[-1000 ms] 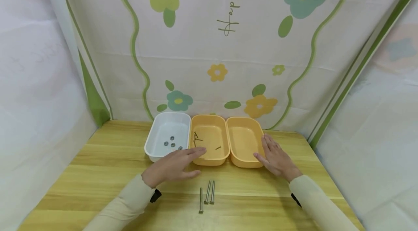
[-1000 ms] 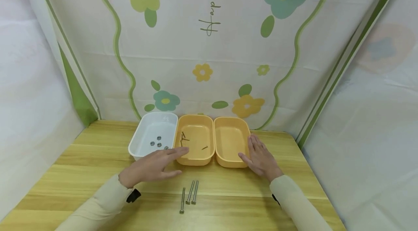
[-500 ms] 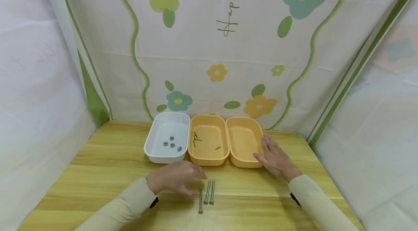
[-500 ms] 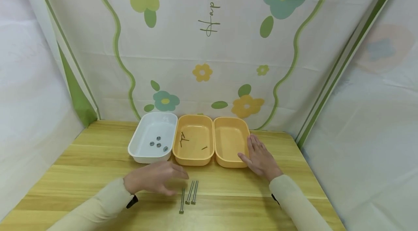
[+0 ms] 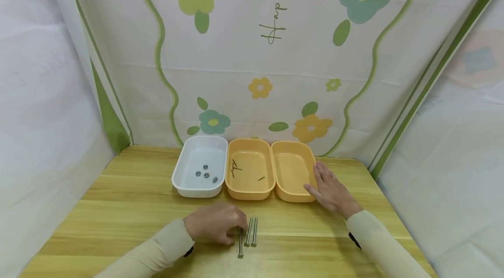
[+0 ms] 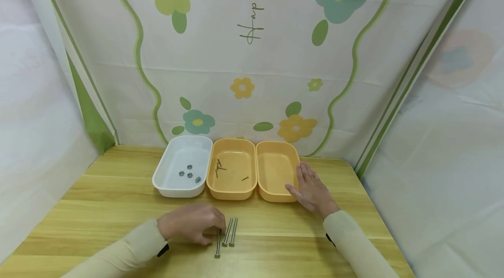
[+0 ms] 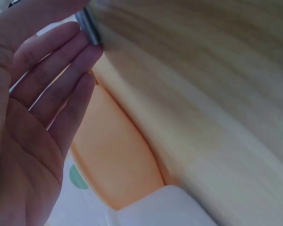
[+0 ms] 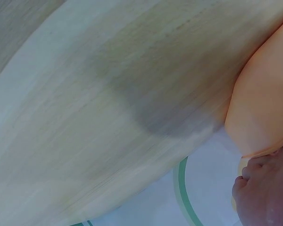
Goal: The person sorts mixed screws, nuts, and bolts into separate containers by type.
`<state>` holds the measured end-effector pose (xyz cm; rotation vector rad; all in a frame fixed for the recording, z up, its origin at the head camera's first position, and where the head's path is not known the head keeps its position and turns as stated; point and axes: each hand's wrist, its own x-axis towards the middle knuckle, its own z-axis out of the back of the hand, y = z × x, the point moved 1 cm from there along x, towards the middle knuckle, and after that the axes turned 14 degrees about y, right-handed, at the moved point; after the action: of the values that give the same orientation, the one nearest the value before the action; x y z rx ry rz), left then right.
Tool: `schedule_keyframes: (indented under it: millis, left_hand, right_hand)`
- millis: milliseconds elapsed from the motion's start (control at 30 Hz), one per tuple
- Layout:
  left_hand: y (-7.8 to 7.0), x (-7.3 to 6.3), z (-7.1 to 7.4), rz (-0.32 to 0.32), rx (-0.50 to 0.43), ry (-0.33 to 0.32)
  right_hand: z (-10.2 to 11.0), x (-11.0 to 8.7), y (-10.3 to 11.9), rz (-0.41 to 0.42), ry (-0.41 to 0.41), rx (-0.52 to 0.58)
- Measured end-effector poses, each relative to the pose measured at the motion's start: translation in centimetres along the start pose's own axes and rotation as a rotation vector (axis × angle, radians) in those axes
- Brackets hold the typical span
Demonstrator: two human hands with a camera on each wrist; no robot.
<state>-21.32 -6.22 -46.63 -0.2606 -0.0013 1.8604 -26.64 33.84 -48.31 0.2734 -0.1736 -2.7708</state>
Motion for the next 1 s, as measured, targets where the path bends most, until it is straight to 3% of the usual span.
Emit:
schedule_keyframes:
  millis: [267,500,767,1000]
  left_hand:
    - [-0.2,0.2,0.0,-0.039,0.019,-0.002]
    - [-0.4,0.1,0.1,-0.048,0.013,0.045]
    - [-0.6,-0.7,0.5,0.016,-0.1,0.149]
    - [-0.4,-1.1,1.6,0.034,-0.188,0.12]
  right_hand:
    - [0.1,-0.1,0.2,0.003,-0.006,0.01]
    - [0.0,-0.2,0.3,0.002,-0.004,0.011]
    - [-0.1,-0.1,0.2,0.005,-0.012,0.008]
    - [0.1,0.0,0.2,0.013,-0.016,0.003]
